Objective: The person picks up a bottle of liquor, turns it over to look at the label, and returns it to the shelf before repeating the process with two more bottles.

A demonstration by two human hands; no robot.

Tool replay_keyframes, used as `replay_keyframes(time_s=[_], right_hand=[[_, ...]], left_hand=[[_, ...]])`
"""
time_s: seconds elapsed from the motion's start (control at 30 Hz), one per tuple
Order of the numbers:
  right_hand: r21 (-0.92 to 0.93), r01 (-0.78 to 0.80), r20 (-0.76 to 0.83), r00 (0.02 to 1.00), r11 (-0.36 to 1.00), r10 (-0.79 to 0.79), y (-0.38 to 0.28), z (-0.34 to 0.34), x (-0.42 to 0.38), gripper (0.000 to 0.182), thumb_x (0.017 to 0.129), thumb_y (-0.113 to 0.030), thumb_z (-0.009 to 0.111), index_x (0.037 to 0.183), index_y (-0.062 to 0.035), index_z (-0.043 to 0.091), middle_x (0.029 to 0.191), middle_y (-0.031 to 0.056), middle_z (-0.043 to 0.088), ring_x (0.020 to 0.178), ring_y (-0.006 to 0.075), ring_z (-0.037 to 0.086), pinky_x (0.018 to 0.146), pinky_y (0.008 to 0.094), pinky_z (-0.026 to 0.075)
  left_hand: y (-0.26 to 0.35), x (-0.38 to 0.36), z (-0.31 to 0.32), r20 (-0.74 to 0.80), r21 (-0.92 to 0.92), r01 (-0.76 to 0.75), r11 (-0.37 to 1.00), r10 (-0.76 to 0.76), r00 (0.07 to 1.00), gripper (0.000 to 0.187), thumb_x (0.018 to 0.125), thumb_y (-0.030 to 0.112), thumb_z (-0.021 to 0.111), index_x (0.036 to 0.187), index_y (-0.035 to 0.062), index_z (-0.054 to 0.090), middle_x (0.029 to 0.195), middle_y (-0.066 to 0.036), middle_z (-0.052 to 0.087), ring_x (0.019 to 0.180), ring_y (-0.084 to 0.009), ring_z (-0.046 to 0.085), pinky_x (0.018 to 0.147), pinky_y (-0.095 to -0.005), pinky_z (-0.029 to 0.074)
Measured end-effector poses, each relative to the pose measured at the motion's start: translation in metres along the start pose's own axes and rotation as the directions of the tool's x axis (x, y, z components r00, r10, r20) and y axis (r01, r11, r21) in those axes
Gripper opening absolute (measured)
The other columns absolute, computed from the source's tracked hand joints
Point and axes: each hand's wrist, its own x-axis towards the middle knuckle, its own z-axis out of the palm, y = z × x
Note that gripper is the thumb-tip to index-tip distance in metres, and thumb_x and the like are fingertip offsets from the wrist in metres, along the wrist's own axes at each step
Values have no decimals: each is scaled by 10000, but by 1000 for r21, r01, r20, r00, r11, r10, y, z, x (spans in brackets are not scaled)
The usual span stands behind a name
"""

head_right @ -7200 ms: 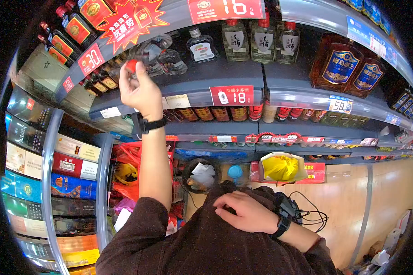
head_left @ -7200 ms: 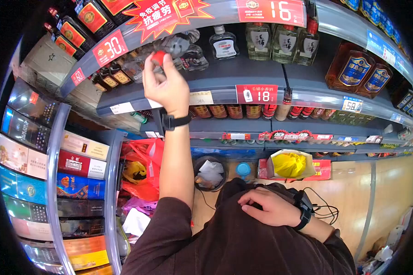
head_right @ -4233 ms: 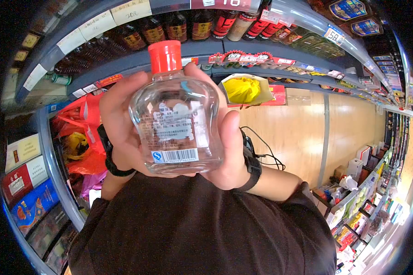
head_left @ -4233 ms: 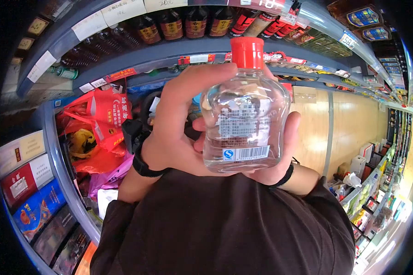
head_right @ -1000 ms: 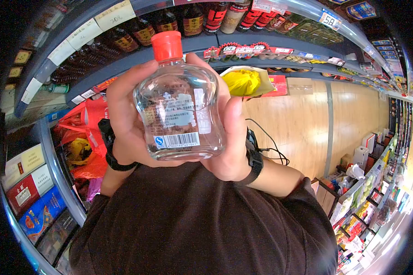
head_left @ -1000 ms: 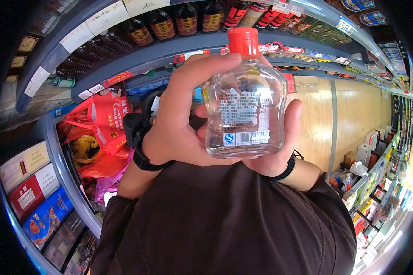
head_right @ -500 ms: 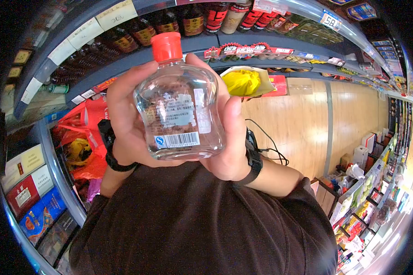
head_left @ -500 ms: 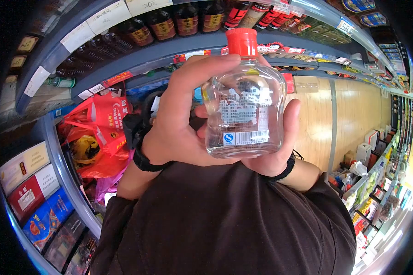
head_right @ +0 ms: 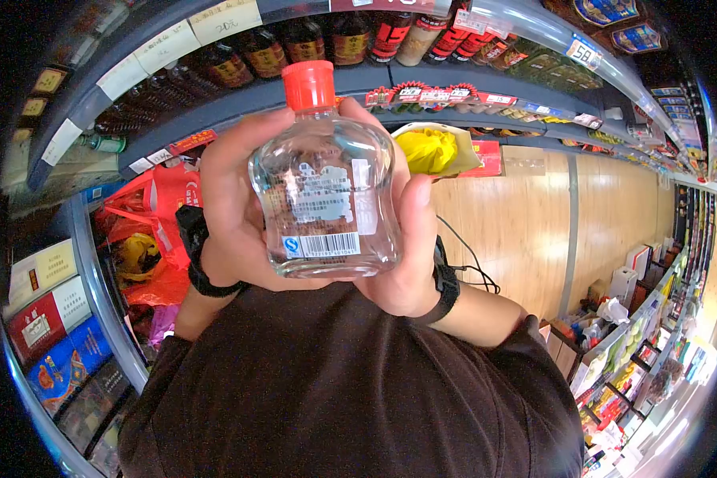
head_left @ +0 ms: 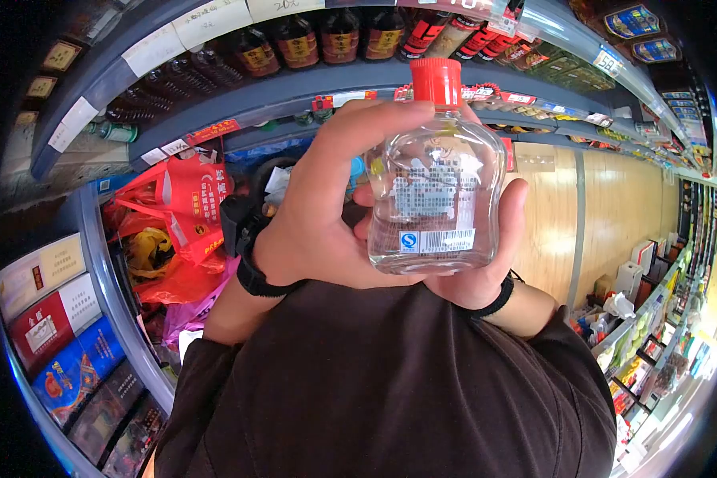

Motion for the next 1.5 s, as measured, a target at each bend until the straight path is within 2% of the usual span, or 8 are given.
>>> replay_keyframes(time_s=[0.33,0.4,1.0,1.23,1.3,1.33,1.43,1.5], right_hand=[[13,-15,-6,1000,1000,16,-1,-2,0,925,941,-706,324,1537,-19,158,1467,166,409,1317,275,459,1095,435,378],[-104,-15,-7,1000,994,14,0,-7,2,895,904,-747,325,1558,-203,48,1335,225,490,1026,409,645,723,542,616],[-148,-44,-3,999,988,44,-5,-7,12,900,910,-721,343,1560,-158,75,1383,216,455,1063,396,633,796,522,603],[-202,110,11,994,973,-110,-3,-9,19,853,939,-567,483,1559,-137,84,1409,196,435,1160,319,583,930,466,534],[-339,135,99,989,931,-108,-3,-4,18,850,942,-431,581,1555,-111,88,1410,185,437,1165,282,566,968,417,485],[-190,96,67,994,977,-85,-3,-5,18,885,858,-56,696,1523,-15,114,1266,134,471,1215,239,503,1007,392,422],[-581,283,237,956,763,-174,8,-22,23,923,824,-70,748,1512,-12,135,1215,114,479,1128,215,518,973,361,419],[-580,269,243,958,769,-152,8,-23,23,1035,729,-182,870,1494,-5,196,1232,133,455,1128,231,490,1000,363,392]], left_hand=[[2,0,-1,0,2,-21,1000,21,1000,958,536,241,941,1338,0,478,1295,-139,560,1146,-302,576,993,-390,439],[1,-1,0,15,-5,15,1000,-15,1000,956,538,240,942,1338,-1,477,1296,-140,559,1146,-301,578,990,-388,444],[-5,6,-2,-35,2,-9,1000,9,999,938,548,238,950,1324,-10,486,1291,-160,560,1146,-290,590,970,-373,468],[4,11,-28,65,143,146,979,-156,986,1275,591,235,923,1530,49,80,1433,-219,403,1211,-278,527,988,-412,438],[1,-4,-27,47,-438,332,836,-347,937,1141,671,177,856,1533,62,117,1449,-191,399,1228,-261,509,986,-402,434],[5,-10,-22,87,-475,400,783,-411,907,980,764,112,755,1529,60,145,1468,-162,388,1259,-250,490,1013,-396,419],[12,-14,-8,27,-575,450,684,-534,845,827,869,105,685,1523,52,181,1482,-150,378,1363,-254,404,1103,-414,341],[5,-16,-12,71,-601,454,658,-522,850,821,878,133,690,1520,48,185,1483,-152,377,1370,-260,397,1111,-419,331]])
